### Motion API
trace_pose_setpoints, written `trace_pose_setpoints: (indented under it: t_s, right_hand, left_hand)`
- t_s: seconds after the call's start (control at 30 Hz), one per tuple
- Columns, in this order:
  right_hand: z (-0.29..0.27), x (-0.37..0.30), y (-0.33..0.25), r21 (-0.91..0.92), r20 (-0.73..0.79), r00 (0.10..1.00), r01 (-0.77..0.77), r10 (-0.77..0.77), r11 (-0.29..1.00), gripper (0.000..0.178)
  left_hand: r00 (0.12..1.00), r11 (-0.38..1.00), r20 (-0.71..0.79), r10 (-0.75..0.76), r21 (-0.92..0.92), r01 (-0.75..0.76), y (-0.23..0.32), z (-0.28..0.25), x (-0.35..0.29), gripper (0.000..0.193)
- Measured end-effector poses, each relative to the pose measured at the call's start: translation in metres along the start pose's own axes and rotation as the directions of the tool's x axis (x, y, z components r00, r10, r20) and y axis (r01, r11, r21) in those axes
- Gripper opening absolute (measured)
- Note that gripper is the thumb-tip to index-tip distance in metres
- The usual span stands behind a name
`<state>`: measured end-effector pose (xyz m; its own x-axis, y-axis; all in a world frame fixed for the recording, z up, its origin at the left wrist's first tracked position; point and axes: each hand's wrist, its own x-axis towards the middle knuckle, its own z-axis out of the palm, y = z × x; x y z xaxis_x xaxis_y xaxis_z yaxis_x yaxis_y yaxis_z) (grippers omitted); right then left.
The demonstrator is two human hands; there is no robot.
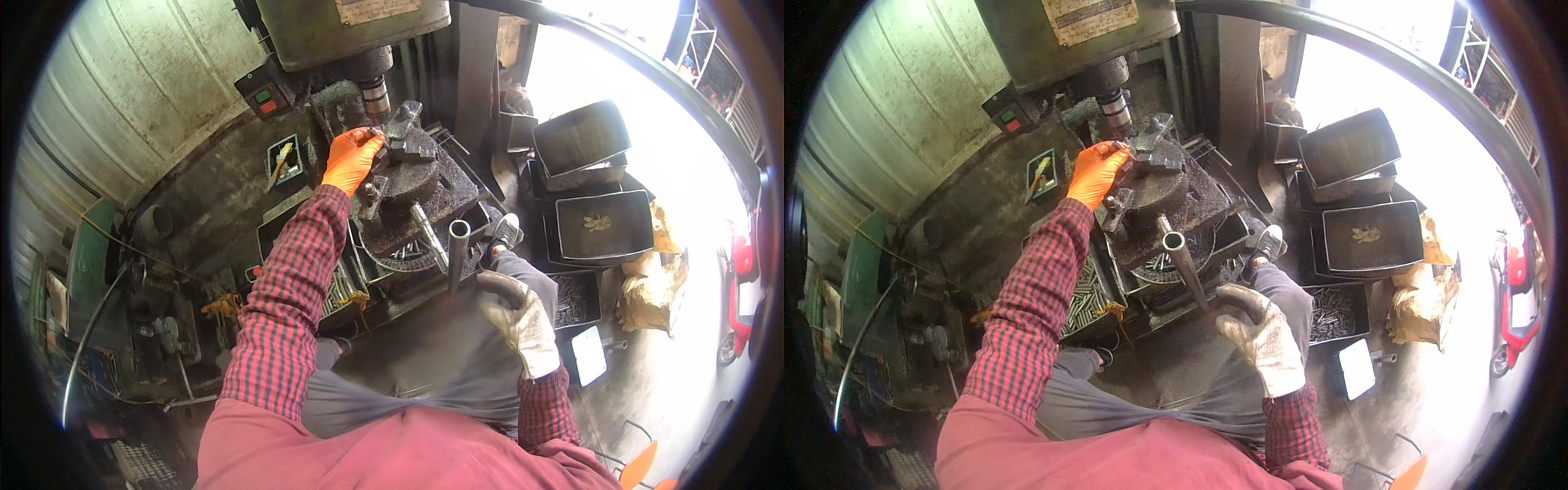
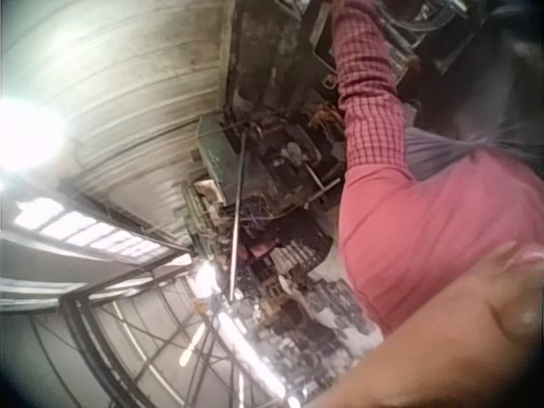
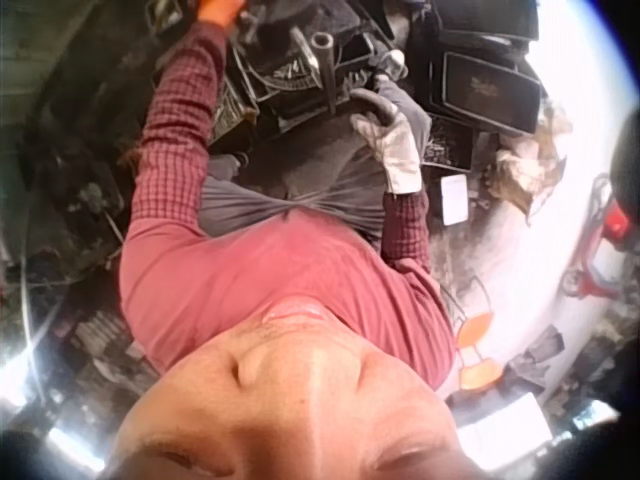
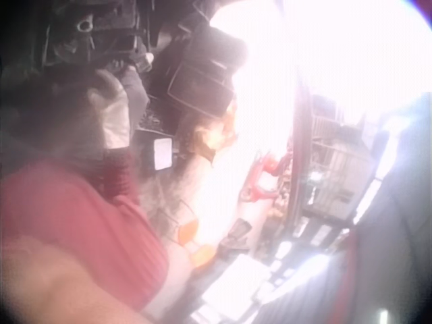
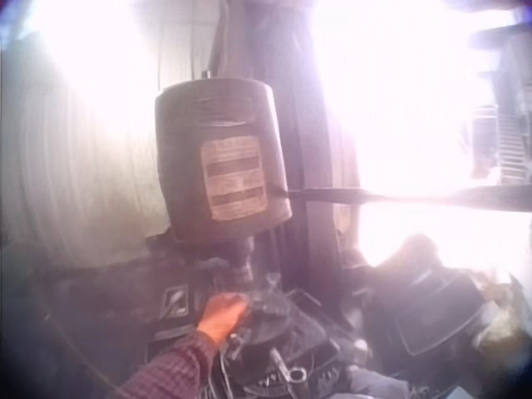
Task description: The person repeatedly picks small metal pieces from a tray, places them into a drill press vise, operates the machine, and removes the processed pieces. The cycle continues with multiple items handled one at a time.
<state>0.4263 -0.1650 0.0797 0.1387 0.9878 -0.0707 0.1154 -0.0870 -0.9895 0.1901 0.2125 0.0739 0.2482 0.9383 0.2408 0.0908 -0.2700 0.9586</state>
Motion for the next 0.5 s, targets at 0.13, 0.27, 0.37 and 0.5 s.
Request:
trace_pose_setpoints:
  t_s: [0.13, 0.27, 0.37, 0.5]
  right_hand:
    - [0.015, 0.021, 0.029, -0.098, -0.001, 0.990, -0.141, 0.142, 0.985, 0.073]
    - [0.061, 0.050, 0.057, -0.336, 0.048, 0.968, -0.216, 0.245, 0.917, 0.059]
    - [0.117, 0.047, 0.056, -0.022, 0.116, 0.985, -0.122, 0.124, 0.992, 0.060]
    - [0.136, 0.034, 0.007, 0.260, 0.399, 0.906, -0.257, 0.138, 0.931, 0.055]
  left_hand:
    - [0.976, 0.896, 0.121, 0.183, 0.387, -0.216, 0.006, -0.003, -0.002, 0.019]
    - [0.991, 0.901, 0.127, 0.043, 0.424, -0.093, 0.015, -0.002, -0.001, 0.023]
    - [0.993, 0.906, 0.114, 0.012, 0.419, -0.059, 0.020, 0.000, -0.001, 0.027]
    - [0.995, 0.899, 0.096, -0.004, 0.436, -0.039, 0.021, 0.001, 0.000, 0.026]
